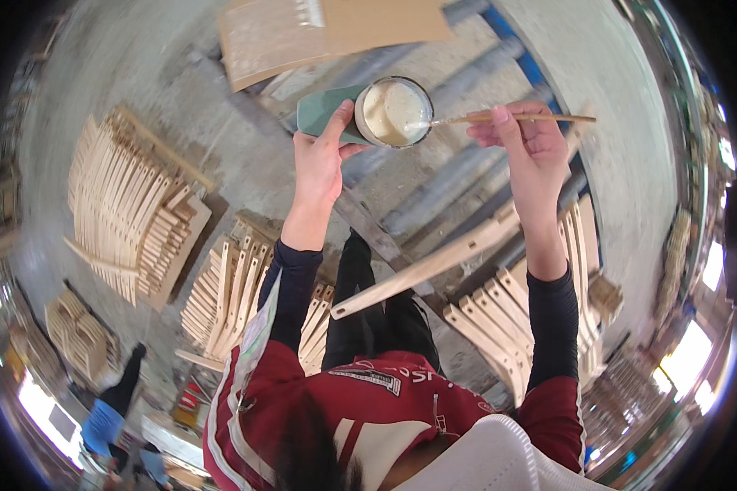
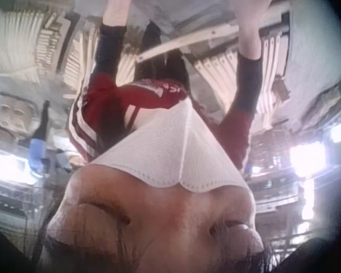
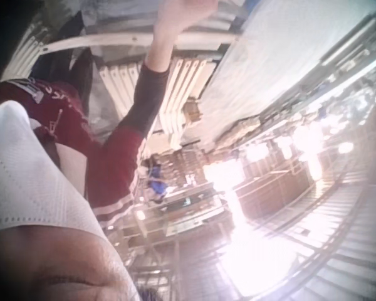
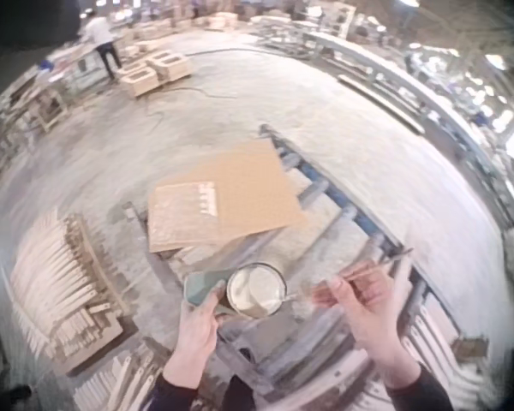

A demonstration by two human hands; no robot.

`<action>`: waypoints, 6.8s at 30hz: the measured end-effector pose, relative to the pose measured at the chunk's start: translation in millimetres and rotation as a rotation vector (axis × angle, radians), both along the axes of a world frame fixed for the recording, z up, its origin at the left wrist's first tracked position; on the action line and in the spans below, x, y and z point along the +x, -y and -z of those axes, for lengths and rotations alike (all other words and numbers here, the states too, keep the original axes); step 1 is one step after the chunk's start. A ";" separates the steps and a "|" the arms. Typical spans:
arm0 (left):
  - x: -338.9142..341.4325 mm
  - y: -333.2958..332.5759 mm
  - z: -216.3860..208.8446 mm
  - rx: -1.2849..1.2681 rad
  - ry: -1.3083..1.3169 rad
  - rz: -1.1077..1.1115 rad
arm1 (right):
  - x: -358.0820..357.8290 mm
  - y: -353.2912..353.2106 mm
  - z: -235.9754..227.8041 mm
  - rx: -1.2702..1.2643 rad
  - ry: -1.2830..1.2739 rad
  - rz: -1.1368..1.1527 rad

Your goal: The person pours liquids into a container and mixes them with a power drill. Then, using a brush, the person applies the mixed liquid to several curved wooden pieces arranged on a workbench.

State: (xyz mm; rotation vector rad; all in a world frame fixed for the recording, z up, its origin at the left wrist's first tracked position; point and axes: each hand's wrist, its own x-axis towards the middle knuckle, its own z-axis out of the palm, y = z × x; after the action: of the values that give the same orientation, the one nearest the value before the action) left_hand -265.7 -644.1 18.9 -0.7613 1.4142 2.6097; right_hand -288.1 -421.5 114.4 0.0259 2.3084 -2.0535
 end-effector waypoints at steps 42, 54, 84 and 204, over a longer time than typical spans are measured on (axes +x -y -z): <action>439.6 -548.2 -77.0 0.003 0.018 1.350 | 662.1 -400.8 -46.9 -0.337 -0.006 1.311; 462.7 -615.2 -57.3 -0.053 0.097 1.304 | 710.5 -554.9 -35.6 -0.007 -0.103 1.418; 499.0 -714.1 6.1 -0.192 0.221 1.228 | 720.0 -815.9 141.2 1.014 0.273 1.038; 441.5 -804.5 -3.3 -0.085 -0.038 1.139 | 670.0 -689.0 33.9 -0.441 0.087 1.110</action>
State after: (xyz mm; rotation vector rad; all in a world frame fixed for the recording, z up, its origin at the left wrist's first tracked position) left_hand 175.8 160.4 22.2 0.1308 1.3622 1.6664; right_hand 381.8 267.6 80.6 1.6370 1.8511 -2.8030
